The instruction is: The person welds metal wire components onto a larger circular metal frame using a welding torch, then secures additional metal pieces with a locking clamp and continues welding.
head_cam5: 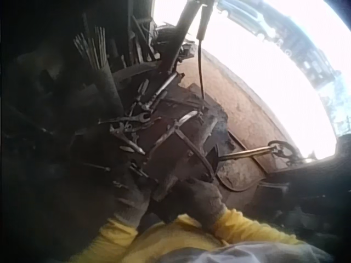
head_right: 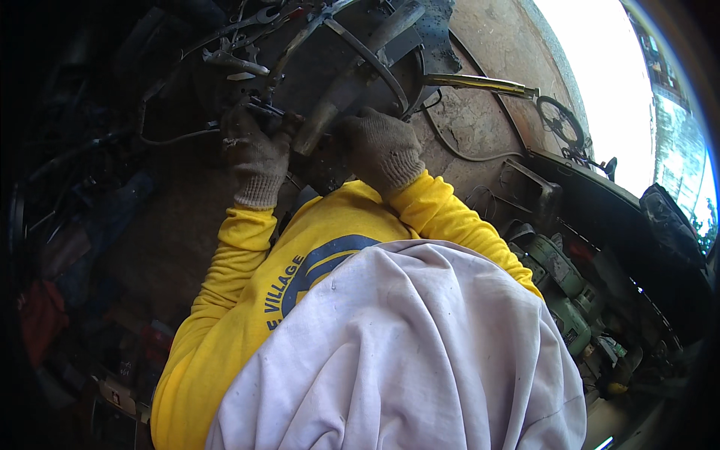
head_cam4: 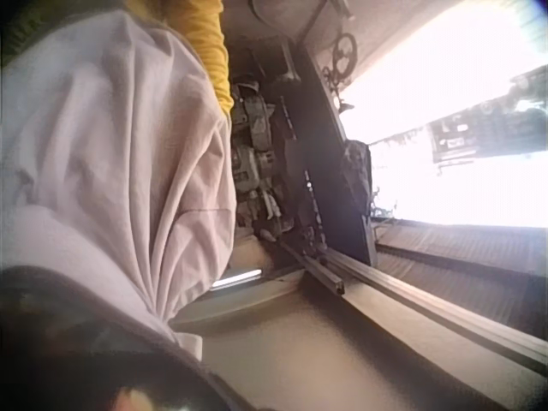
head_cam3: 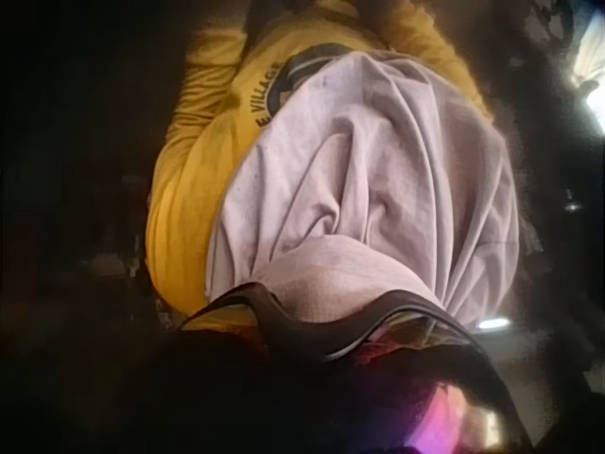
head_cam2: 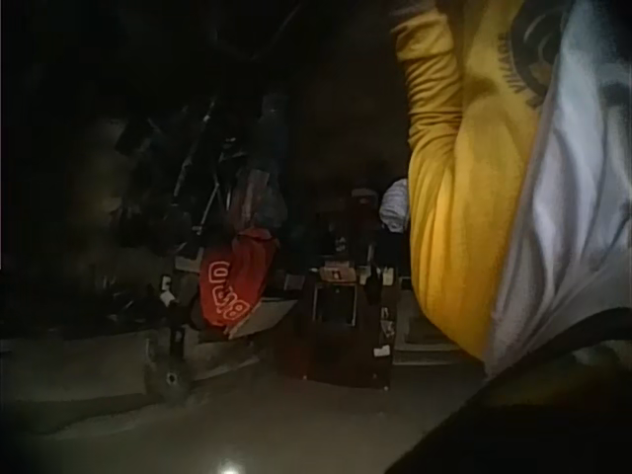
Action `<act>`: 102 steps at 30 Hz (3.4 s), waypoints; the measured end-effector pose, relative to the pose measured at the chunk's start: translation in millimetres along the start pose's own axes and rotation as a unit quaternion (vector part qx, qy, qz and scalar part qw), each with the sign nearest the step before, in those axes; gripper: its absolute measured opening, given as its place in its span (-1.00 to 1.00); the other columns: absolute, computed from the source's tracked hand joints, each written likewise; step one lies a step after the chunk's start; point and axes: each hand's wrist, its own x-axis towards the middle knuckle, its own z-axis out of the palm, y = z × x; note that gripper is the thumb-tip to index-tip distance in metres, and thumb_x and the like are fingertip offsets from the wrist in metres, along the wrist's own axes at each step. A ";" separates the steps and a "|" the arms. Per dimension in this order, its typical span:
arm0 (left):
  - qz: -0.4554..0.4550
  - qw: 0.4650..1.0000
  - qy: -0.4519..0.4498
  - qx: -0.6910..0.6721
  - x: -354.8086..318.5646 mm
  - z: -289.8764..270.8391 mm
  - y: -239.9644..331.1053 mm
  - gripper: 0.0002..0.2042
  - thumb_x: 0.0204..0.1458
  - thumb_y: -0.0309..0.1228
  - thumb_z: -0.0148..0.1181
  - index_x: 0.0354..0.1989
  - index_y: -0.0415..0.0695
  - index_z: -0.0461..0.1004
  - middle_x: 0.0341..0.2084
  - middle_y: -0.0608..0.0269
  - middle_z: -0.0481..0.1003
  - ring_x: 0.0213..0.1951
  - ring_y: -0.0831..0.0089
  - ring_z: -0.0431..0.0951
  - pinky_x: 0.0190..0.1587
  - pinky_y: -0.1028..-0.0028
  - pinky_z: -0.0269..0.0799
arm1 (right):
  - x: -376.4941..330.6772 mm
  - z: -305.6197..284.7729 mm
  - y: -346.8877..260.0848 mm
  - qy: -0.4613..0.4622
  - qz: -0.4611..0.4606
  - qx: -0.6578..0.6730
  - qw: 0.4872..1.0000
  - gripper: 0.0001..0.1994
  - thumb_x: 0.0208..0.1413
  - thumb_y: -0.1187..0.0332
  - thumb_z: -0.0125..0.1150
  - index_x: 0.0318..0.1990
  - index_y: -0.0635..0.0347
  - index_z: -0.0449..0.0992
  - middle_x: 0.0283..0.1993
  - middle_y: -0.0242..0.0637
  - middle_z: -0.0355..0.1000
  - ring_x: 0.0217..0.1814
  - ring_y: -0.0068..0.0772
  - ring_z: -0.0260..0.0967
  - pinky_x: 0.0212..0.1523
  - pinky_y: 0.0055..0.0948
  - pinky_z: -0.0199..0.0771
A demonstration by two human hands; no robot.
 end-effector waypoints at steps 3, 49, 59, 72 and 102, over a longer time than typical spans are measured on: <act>-0.009 1.000 -0.018 0.017 -0.6 -0.5 -0.3 -0.22 -0.11 0.08 0.45 0.10 -0.28 0.32 -0.04 -0.14 0.41 0.05 -0.08 0.41 0.10 0.03 0.36 | 0.1 -0.7 1.1 0.005 -0.015 0.009 1.000 -0.78 0.07 0.24 0.24 -0.14 -0.02 0.65 -0.22 -0.19 0.51 -0.17 -0.09 0.53 -0.15 -0.20 0.56; -0.087 0.989 -0.105 0.054 0.8 -0.1 0.8 -0.19 -0.14 0.12 0.43 0.15 -0.18 0.25 0.04 -0.11 0.36 0.13 -0.08 0.39 0.08 0.01 0.42 | 12.4 1.9 17.9 -0.033 -0.042 0.045 0.998 -0.72 0.15 0.13 0.15 -0.22 0.07 0.69 -0.25 -0.05 0.58 -0.19 0.03 0.55 -0.12 -0.13 0.58; -0.109 0.977 -0.139 0.121 11.6 -7.5 6.1 -0.13 -0.11 0.23 0.33 0.23 -0.12 0.18 0.15 -0.12 0.29 0.17 -0.06 0.39 0.11 0.08 0.44 | 4.6 10.9 29.4 -0.010 -0.059 -0.038 0.997 -0.73 0.14 0.17 0.12 -0.23 0.08 0.68 -0.20 -0.08 0.57 -0.06 -0.01 0.52 -0.05 -0.14 0.55; -0.085 0.985 -0.128 0.080 4.3 -6.5 0.7 -0.18 -0.08 0.24 0.29 0.16 -0.19 0.27 0.09 -0.10 0.35 0.18 -0.05 0.38 0.09 0.06 0.45 | -3.6 3.1 14.5 0.021 -0.039 -0.059 0.997 -0.76 0.08 0.15 0.18 -0.31 0.07 0.66 -0.29 -0.13 0.53 -0.15 -0.04 0.52 -0.16 -0.11 0.55; -0.146 0.944 -0.243 -0.168 57.7 -68.8 -17.1 -0.58 0.13 -0.21 0.26 0.09 -0.18 0.43 -0.04 0.07 0.54 -0.04 0.28 0.56 -0.01 0.32 0.49 | 6.0 -2.4 13.5 -0.032 0.086 0.044 0.995 -0.61 0.09 0.05 0.25 -0.13 0.20 0.54 -0.11 0.02 0.52 -0.01 0.07 0.50 -0.02 -0.09 0.51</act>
